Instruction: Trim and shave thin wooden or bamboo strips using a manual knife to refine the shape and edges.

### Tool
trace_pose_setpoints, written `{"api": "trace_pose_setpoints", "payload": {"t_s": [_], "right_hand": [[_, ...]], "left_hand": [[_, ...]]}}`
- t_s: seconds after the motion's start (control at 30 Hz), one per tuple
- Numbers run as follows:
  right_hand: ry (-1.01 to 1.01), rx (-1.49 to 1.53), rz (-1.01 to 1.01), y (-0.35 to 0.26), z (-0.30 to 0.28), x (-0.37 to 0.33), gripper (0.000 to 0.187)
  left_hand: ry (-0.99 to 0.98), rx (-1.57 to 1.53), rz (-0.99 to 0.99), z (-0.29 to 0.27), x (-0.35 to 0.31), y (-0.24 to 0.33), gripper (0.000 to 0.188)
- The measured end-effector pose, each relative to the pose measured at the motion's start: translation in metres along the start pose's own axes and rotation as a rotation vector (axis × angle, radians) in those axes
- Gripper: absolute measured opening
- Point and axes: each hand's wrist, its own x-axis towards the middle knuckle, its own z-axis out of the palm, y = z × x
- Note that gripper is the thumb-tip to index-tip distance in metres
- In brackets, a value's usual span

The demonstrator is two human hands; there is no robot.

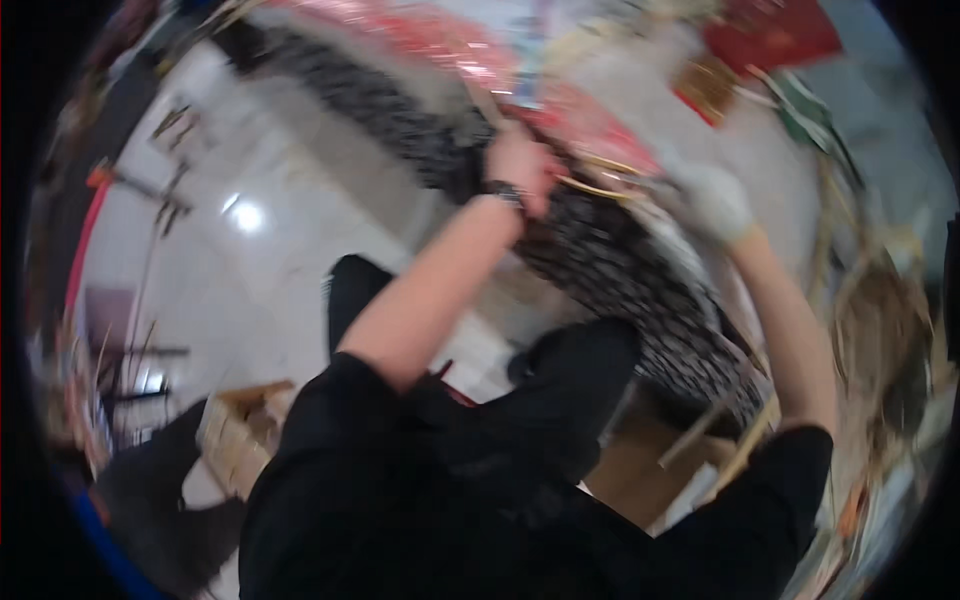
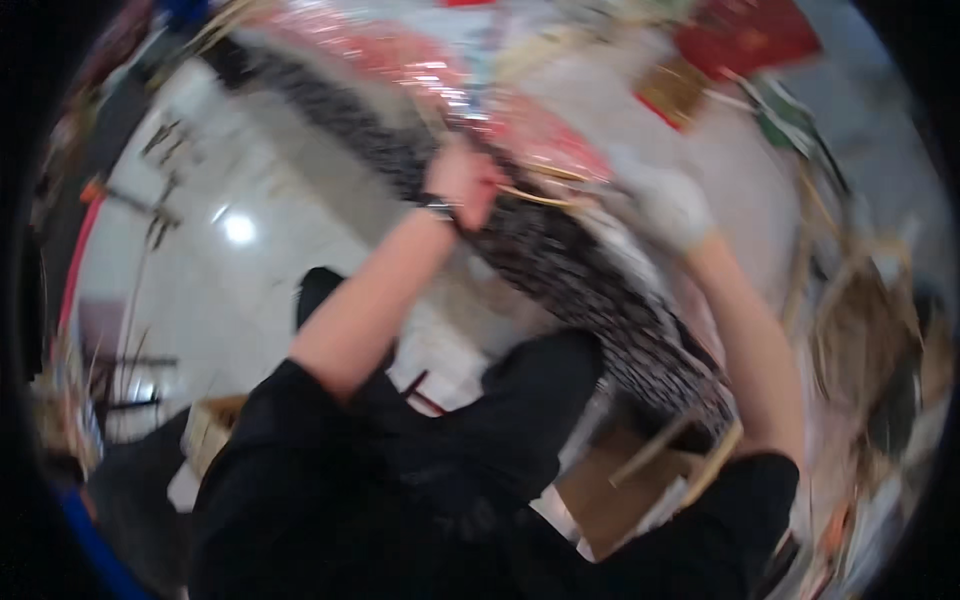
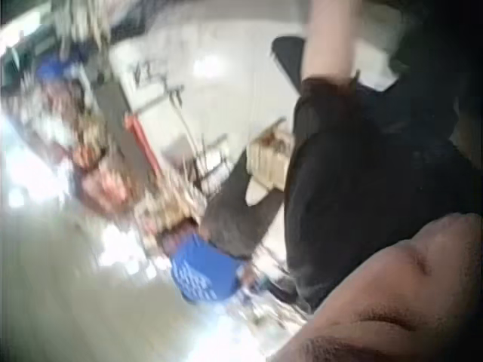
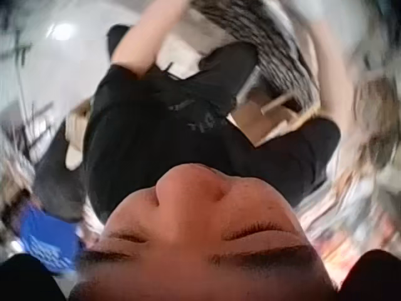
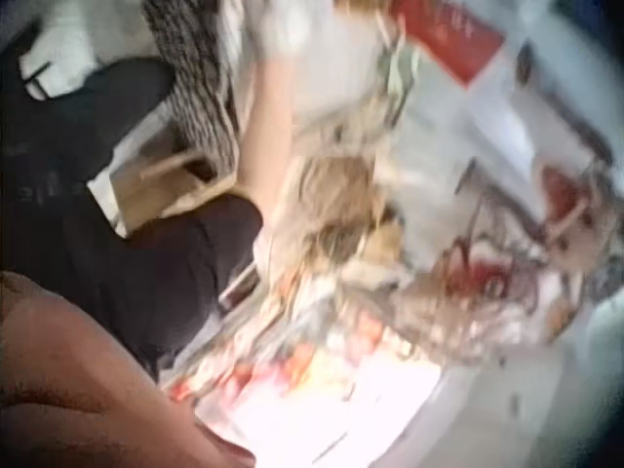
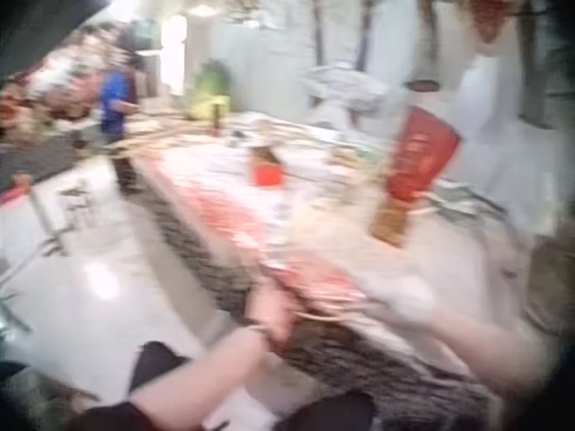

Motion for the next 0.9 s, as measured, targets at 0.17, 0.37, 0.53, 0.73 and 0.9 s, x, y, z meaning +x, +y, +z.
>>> {"api": "trace_pose_setpoints", "payload": {"t_s": [0.17, 0.37, 0.53, 0.73, 0.9], "right_hand": [[-0.016, -0.044, -0.008, 0.018, 0.008, 0.000, 0.029], [-0.018, -0.088, -0.054, 0.017, 0.015, 0.030, 0.028], [0.228, 0.540, 0.214, 0.066, 0.027, -0.014, 0.030], [0.270, 0.330, 0.266, 0.034, -0.013, -0.026, 0.031], [0.112, 0.547, 0.362, -0.023, -0.027, -0.036, 0.029]], "left_hand": [[-0.045, -0.132, -0.010, -0.002, 0.014, -0.013, 0.035], [-0.051, -0.069, -0.166, 0.023, -0.037, -0.049, 0.033], [-0.215, -0.136, -0.052, 0.003, -0.056, 0.006, 0.033], [-0.318, -0.294, -0.063, -0.005, -0.049, 0.059, 0.035], [-0.388, -0.288, -0.046, -0.005, -0.050, 0.072, 0.035]]}}
